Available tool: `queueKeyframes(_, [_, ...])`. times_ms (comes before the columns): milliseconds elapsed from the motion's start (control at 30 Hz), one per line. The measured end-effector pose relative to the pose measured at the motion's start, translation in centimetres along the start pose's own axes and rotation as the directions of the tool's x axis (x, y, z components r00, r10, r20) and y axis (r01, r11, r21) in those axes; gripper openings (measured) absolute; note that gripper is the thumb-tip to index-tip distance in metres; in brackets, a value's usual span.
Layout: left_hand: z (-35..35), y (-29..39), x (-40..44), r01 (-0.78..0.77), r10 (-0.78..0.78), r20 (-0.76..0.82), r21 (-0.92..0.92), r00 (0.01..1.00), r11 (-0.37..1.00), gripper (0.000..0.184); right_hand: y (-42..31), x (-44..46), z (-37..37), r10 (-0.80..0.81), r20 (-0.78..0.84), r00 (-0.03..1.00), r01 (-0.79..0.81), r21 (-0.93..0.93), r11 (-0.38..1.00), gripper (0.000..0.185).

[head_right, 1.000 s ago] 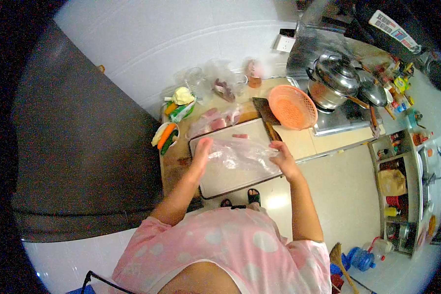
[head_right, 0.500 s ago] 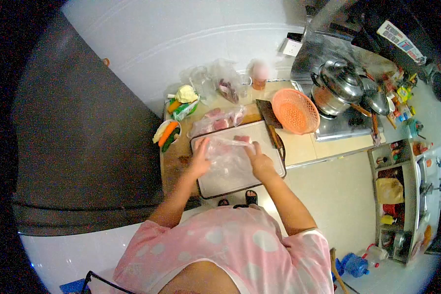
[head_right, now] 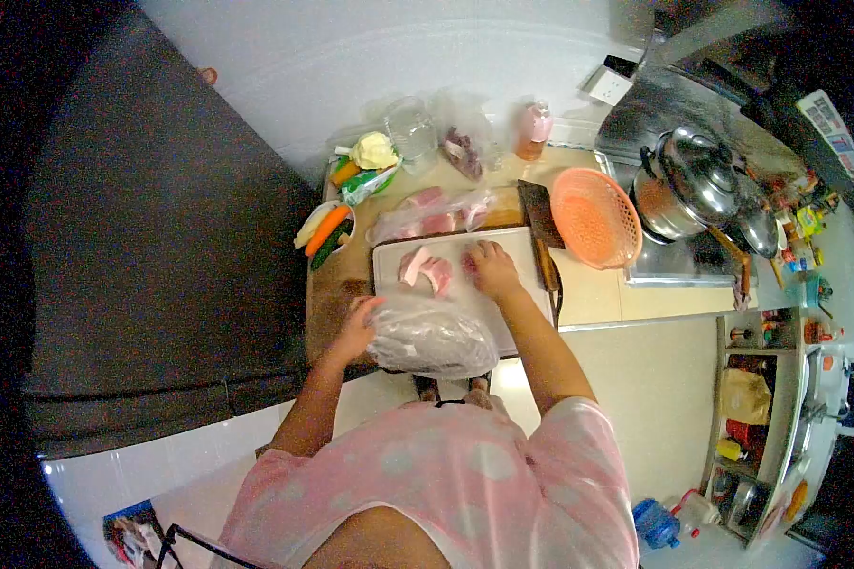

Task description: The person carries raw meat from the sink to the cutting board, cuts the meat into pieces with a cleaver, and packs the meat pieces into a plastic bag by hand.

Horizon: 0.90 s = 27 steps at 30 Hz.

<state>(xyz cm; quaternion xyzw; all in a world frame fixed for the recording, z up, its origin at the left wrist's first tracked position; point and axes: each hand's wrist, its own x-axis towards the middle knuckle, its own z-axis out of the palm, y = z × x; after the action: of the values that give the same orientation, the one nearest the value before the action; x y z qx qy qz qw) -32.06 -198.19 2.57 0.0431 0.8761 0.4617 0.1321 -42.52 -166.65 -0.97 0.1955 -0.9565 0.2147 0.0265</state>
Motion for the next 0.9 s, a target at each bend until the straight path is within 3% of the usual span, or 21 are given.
queueKeyframes(133, [-0.1,1.4,-0.7,0.04,-0.042,-0.032,-0.051,0.999,0.998,0.061,0.3,0.4,2.0,0.16,0.093,0.983,-0.155,-0.064,0.986,0.035])
queueKeyframes(233, [1.1,-0.5,-0.1,0.04,-0.048,-0.05,-0.14,0.998,0.989,0.073,1.8,-0.1,1.5,0.335,0.08,0.939,-0.343,0.284,0.895,0.03])
queueKeyframes(267, [1.4,-1.1,0.1,0.045,-0.052,-0.051,-0.127,0.997,0.991,0.075,1.8,-0.5,1.6,0.346,0.028,0.938,-0.317,0.475,0.821,0.025])
queueKeyframes(367, [1.6,-0.5,0.4,0.04,-0.042,-0.03,-0.07,0.999,0.997,0.08,-3.8,-1.7,-5.5,0.191,0.272,0.943,-0.327,0.862,0.386,0.033])
queueKeyframes(467, [1.5,-0.1,1.1,0.012,-0.012,0.005,0.01,1.0,1.0,0.082,-8.2,-2.8,-7.7,0.013,0.335,0.942,-0.328,0.915,0.235,0.043])
queueKeyframes(567, [1.9,0.1,1.8,0.018,-0.019,0.02,0.06,1.0,0.998,0.082,-10.0,-3.9,-6.1,-0.065,0.385,0.921,-0.365,0.907,0.209,0.049])
queueKeyframes(600, [1.9,0.3,2.0,0.019,-0.021,0.025,0.079,0.999,0.997,0.082,-11.0,-3.8,-7.0,-0.062,0.368,0.928,-0.36,0.925,0.119,0.048])
queueKeyframes(700, [1.7,1.1,2.1,0.023,-0.028,0.043,0.114,0.999,0.993,0.081,-12.0,-3.6,-7.5,-0.103,0.291,0.951,-0.277,0.952,0.133,0.041])
queueKeyframes(733, [1.5,1.4,2.1,0.021,-0.027,0.052,0.123,0.998,0.992,0.081,-11.9,-3.7,-7.3,-0.127,0.256,0.958,-0.188,0.9,0.394,0.037])
queueKeyframes(800, [1.4,1.4,2.3,0.02,-0.028,0.062,0.124,0.998,0.992,0.081,-10.8,-3.9,-6.3,-0.195,0.206,0.959,0.036,0.593,0.804,0.031])
queueKeyframes(900, [1.2,0.6,2.5,-0.018,0.007,0.068,0.154,0.998,0.988,0.079,-7.0,-5.3,-3.3,-0.167,0.28,0.945,0.092,0.262,0.961,0.029])
